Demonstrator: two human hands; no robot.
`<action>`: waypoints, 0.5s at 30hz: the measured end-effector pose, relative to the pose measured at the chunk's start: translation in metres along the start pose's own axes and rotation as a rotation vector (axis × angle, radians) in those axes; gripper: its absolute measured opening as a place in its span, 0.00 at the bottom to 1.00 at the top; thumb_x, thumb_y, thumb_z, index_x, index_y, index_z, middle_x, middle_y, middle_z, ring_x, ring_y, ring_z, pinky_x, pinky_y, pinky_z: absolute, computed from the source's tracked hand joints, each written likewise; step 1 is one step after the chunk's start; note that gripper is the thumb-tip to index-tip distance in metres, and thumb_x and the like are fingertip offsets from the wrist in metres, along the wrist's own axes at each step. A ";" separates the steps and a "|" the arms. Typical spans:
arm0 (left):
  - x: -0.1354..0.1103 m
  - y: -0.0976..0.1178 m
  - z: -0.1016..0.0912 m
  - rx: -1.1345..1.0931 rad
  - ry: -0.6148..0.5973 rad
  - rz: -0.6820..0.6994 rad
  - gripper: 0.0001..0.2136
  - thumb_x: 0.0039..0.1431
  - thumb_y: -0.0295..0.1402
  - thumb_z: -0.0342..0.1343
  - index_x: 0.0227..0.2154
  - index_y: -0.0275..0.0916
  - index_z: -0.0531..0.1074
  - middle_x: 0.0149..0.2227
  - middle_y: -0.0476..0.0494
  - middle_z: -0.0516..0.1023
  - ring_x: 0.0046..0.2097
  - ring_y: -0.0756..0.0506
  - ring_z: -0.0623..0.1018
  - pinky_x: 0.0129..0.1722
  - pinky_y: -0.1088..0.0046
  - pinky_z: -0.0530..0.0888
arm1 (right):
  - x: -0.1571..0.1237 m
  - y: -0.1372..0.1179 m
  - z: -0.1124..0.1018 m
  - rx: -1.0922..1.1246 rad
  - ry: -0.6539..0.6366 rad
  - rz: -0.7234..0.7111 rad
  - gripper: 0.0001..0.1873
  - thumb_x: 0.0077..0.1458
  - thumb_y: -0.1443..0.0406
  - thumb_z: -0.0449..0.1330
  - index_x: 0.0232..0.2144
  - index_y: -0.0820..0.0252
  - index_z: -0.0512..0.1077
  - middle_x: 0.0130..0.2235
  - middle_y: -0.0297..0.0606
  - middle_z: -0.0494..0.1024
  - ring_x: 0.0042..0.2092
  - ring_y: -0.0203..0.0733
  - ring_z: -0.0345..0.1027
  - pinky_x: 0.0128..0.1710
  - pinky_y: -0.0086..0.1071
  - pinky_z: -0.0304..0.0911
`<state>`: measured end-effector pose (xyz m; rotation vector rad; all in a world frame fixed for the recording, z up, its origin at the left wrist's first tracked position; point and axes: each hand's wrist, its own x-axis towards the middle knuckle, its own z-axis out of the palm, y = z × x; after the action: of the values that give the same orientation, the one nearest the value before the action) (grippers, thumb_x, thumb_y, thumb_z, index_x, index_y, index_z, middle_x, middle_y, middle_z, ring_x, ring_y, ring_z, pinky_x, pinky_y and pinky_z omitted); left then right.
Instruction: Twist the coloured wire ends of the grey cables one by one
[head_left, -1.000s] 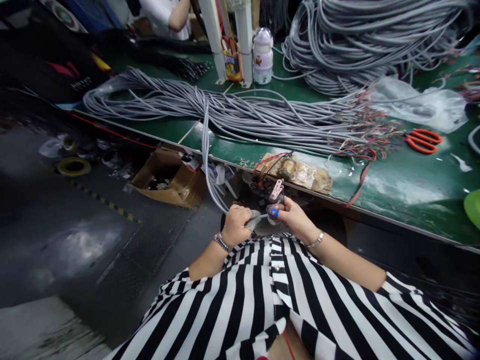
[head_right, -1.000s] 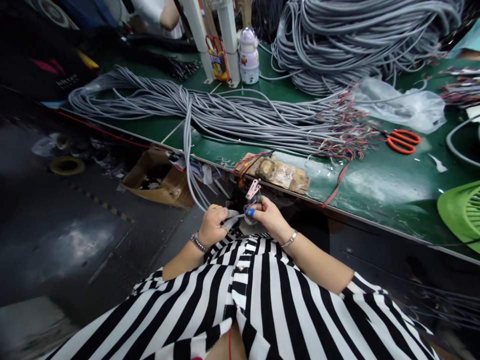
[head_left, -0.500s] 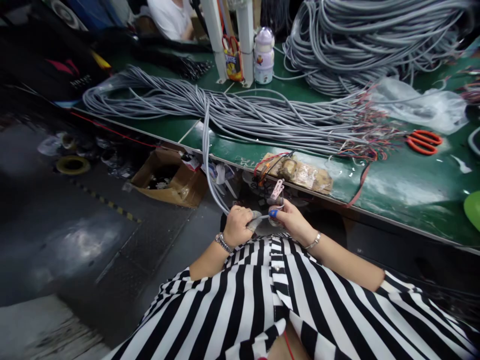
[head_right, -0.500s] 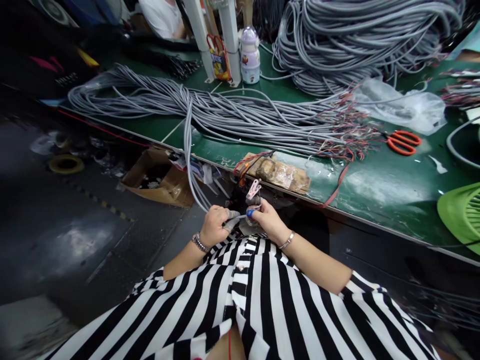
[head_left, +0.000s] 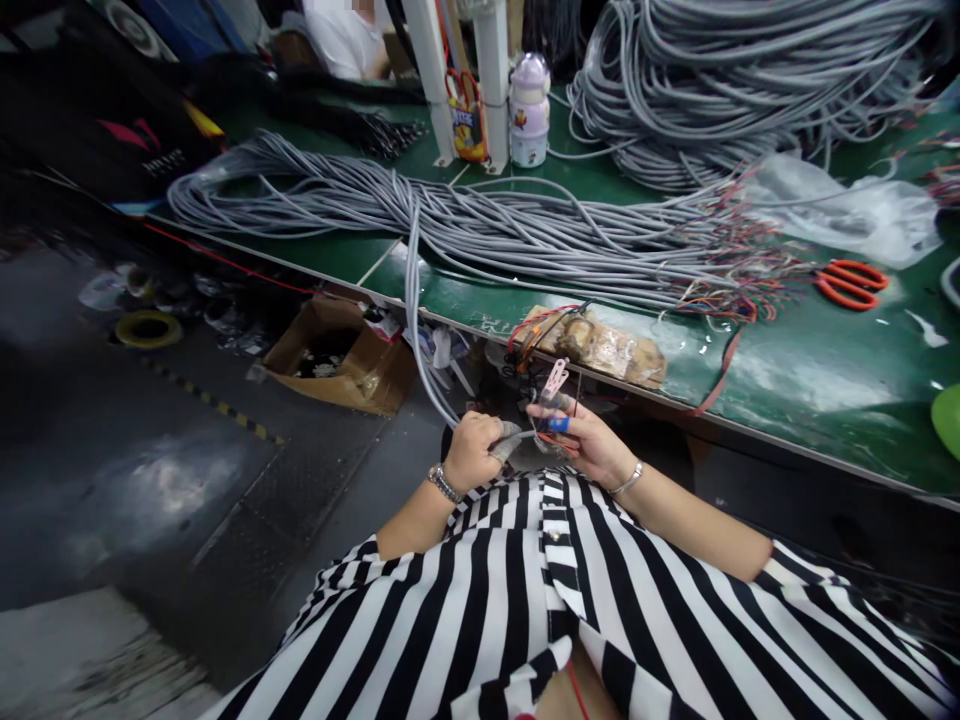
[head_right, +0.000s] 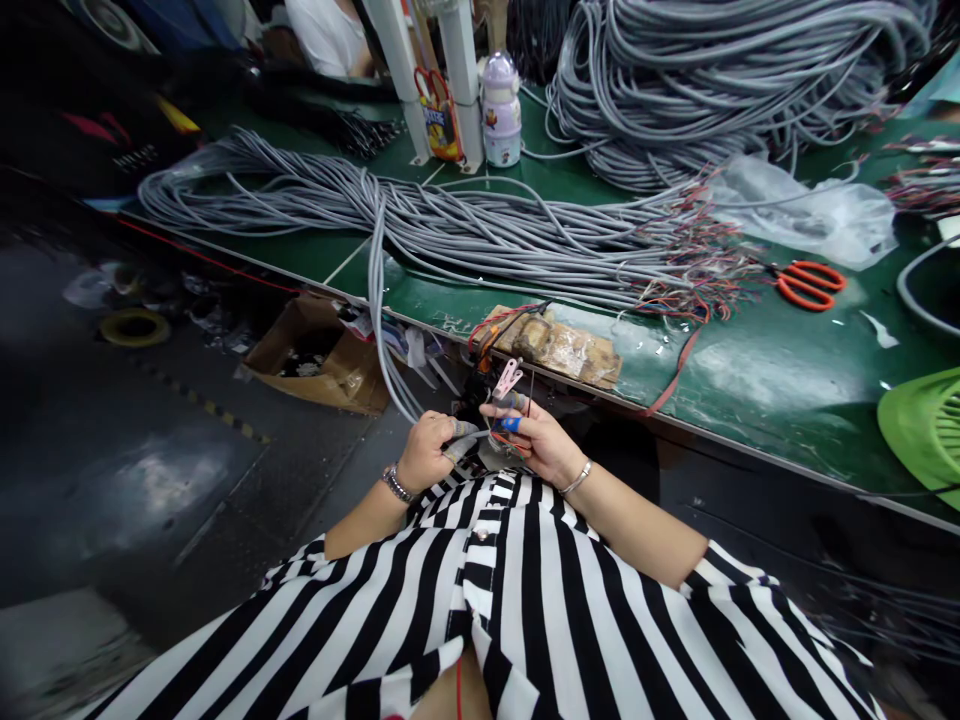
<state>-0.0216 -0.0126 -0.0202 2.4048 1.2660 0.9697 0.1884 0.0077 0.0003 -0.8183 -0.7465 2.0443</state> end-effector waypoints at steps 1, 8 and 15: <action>-0.001 -0.001 0.000 -0.023 -0.005 0.008 0.07 0.60 0.34 0.54 0.33 0.39 0.76 0.26 0.47 0.78 0.30 0.48 0.75 0.36 0.68 0.66 | -0.001 -0.001 -0.001 -0.009 0.025 -0.023 0.17 0.43 0.67 0.66 0.39 0.56 0.71 0.30 0.28 0.73 0.19 0.25 0.36 0.16 0.24 0.38; -0.011 -0.003 -0.002 -0.102 0.011 -0.032 0.08 0.60 0.36 0.54 0.32 0.40 0.77 0.25 0.47 0.78 0.28 0.48 0.75 0.37 0.68 0.67 | -0.001 -0.001 -0.011 -0.118 0.116 -0.085 0.19 0.45 0.57 0.65 0.41 0.54 0.70 0.26 0.28 0.68 0.20 0.29 0.43 0.16 0.25 0.40; -0.013 -0.003 0.001 -0.047 0.104 -0.021 0.07 0.60 0.34 0.55 0.32 0.39 0.77 0.24 0.47 0.76 0.27 0.49 0.73 0.36 0.68 0.67 | -0.001 0.000 -0.017 -0.139 0.175 -0.057 0.16 0.43 0.55 0.68 0.31 0.58 0.70 0.18 0.23 0.54 0.20 0.28 0.37 0.17 0.25 0.34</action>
<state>-0.0275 -0.0215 -0.0283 2.3283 1.2852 1.1186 0.2011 0.0107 -0.0102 -1.0288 -0.8101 1.8587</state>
